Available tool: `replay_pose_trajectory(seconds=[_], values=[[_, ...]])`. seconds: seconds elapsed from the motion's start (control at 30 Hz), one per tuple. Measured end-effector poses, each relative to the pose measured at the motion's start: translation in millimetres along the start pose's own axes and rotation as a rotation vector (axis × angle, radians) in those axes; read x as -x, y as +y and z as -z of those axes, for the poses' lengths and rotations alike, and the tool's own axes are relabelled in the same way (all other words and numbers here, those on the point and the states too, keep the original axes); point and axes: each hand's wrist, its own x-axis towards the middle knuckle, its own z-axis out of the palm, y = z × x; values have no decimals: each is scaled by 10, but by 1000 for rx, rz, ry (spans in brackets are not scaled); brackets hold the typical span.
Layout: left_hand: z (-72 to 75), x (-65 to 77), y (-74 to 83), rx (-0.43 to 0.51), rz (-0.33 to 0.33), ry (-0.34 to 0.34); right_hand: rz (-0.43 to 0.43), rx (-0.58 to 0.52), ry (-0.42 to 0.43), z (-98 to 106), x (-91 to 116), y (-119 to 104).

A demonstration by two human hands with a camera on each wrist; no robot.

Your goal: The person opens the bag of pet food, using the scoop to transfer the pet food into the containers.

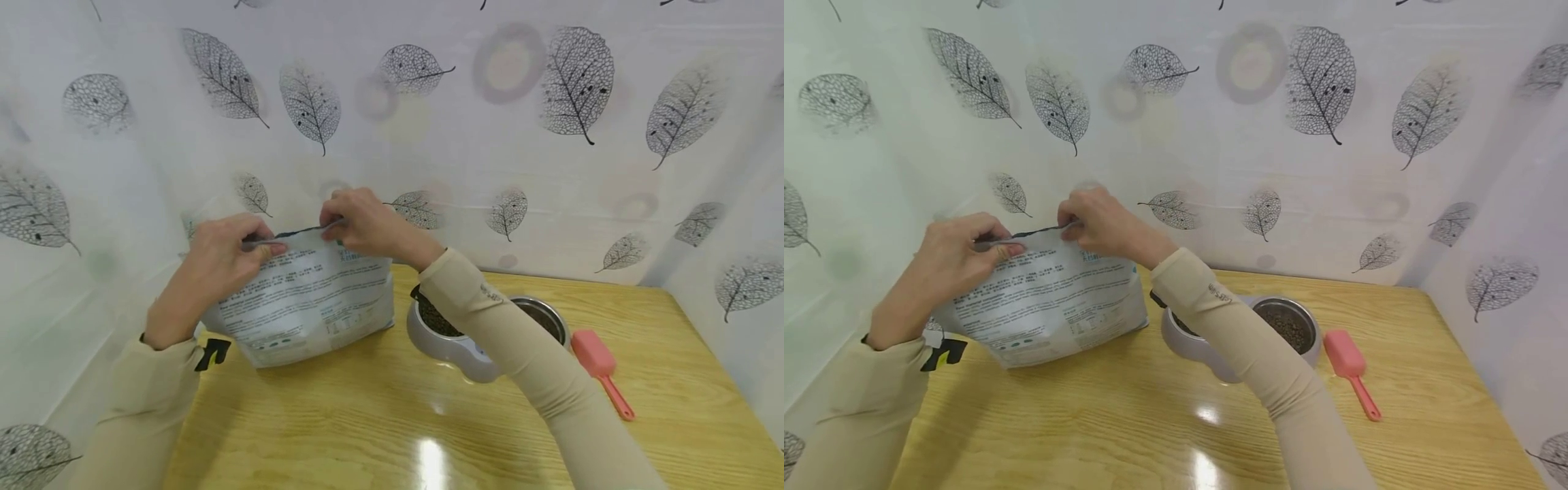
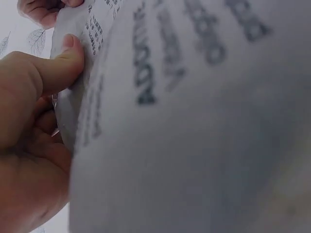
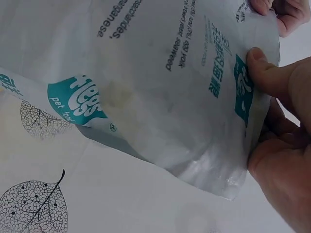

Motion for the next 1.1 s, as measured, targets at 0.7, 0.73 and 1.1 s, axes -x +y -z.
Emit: replay_pose_trajectory(seconds=[0.7, 0.73, 1.1], values=[[-93, -32, 59, 4, -60, -24, 40, 40, 30, -118, -59, -112], [-99, -32, 61, 3, -65, -23, 35, 51, 20, -121, -61, -115], [57, 26, -21, -40, -4, -150, 4, 98, -30, -115, -65, -157]])
